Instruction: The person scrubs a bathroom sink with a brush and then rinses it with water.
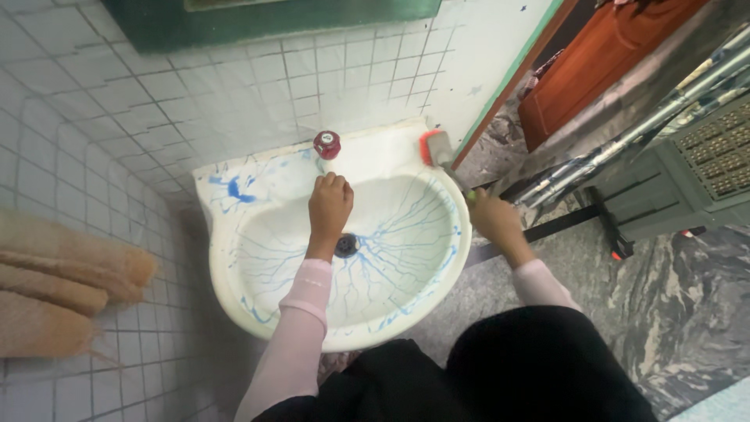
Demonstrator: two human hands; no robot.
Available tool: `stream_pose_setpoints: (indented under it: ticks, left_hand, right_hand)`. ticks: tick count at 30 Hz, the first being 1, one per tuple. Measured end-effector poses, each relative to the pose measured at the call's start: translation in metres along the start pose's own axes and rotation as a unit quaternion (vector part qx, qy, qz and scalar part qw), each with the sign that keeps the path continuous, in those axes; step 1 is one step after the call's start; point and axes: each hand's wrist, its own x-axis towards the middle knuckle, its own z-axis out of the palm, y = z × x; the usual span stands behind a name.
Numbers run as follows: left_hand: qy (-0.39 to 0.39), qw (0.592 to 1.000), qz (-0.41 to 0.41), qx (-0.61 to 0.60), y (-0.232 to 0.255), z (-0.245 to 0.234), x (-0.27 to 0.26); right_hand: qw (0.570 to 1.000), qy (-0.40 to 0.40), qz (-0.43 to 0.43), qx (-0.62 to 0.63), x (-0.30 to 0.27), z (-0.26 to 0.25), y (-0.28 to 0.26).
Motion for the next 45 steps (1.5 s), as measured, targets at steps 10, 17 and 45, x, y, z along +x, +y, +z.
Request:
stream_pose_setpoints:
  ticks: [10, 17, 45]
  left_hand:
    - [-0.033, 0.999, -0.011, -0.009, -0.004, 0.001, 0.001]
    - [-0.023, 0.999, -0.015, -0.028, -0.006, 0.0, -0.001]
    - [-0.019, 1.0, 0.001, -0.024, -0.006, -0.002, -0.002]
  right_hand:
    - [1.0, 0.001, 0.006, 0.014, -0.01, 0.014, -0.001]
    - [0.998, -0.055, -0.023, -0.018, -0.021, 0.018, -0.072]
    - [0.997, 0.008, 0.046, 0.055, -0.011, 0.027, -0.046]
